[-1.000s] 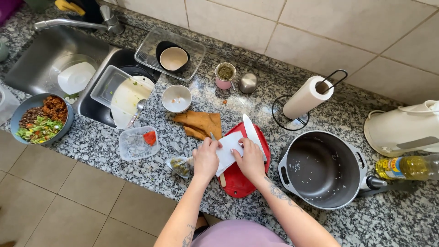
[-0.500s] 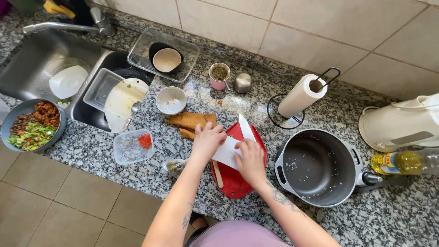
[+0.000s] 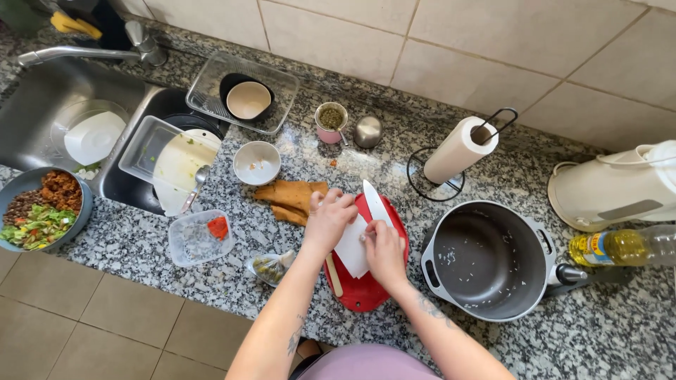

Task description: The person prepares a meal by chopping a small ingredient with a knife and adding it to a bowl containing grains and vegetables. They then wrap a piece of avocado in a paper towel, place it in a container, and store it in the refrigerator.

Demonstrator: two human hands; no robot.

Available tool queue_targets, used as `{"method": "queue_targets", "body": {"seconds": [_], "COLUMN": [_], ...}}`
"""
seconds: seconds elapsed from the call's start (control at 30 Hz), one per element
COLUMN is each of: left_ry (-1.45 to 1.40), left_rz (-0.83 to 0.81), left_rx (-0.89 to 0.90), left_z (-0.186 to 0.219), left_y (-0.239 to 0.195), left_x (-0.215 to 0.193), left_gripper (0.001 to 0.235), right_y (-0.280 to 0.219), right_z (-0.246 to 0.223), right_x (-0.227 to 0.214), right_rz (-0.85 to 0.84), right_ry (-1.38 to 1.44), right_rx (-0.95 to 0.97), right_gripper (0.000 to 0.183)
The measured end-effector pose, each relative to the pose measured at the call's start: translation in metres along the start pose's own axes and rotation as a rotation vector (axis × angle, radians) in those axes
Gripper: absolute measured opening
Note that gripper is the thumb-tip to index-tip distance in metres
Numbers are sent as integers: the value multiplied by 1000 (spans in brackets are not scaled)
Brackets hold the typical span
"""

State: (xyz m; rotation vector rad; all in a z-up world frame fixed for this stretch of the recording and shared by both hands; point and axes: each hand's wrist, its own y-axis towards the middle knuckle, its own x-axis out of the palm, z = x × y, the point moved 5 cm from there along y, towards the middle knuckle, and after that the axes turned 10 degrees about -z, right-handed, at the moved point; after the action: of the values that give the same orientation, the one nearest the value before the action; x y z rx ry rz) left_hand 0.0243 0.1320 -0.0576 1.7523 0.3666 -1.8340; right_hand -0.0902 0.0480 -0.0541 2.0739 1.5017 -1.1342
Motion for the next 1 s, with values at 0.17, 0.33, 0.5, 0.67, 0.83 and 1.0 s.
{"method": "queue_targets", "body": {"seconds": [0.17,0.33,0.5,0.67,0.83,1.0], "left_ry": [-38,-288,-626,-698,-892,-1545], "left_rz": [163,-291,-435,-368,-330,-358], "left_rx": [-85,-121,-207,-241,-346,-550], "left_z": [10,10,18,30,32,29], "left_y": [-4,-27,-43,-46,-51,-69], "left_x": [-57,28,40,28,-1,6], "left_gripper": [2,38,53,61,63,98], "right_y": [12,5,-9,-6,-6,-10], "right_z": [32,47,9,22,8,-2], "right_x": [20,33,-3,17,8,6], "right_rz": [37,70,-13,7,-162,-217], "right_ry": [583,795,135,-37,158,395], "right_rx": [171,342,163,42,230,191], "right_gripper": [16,17,27,29,45,72]}}
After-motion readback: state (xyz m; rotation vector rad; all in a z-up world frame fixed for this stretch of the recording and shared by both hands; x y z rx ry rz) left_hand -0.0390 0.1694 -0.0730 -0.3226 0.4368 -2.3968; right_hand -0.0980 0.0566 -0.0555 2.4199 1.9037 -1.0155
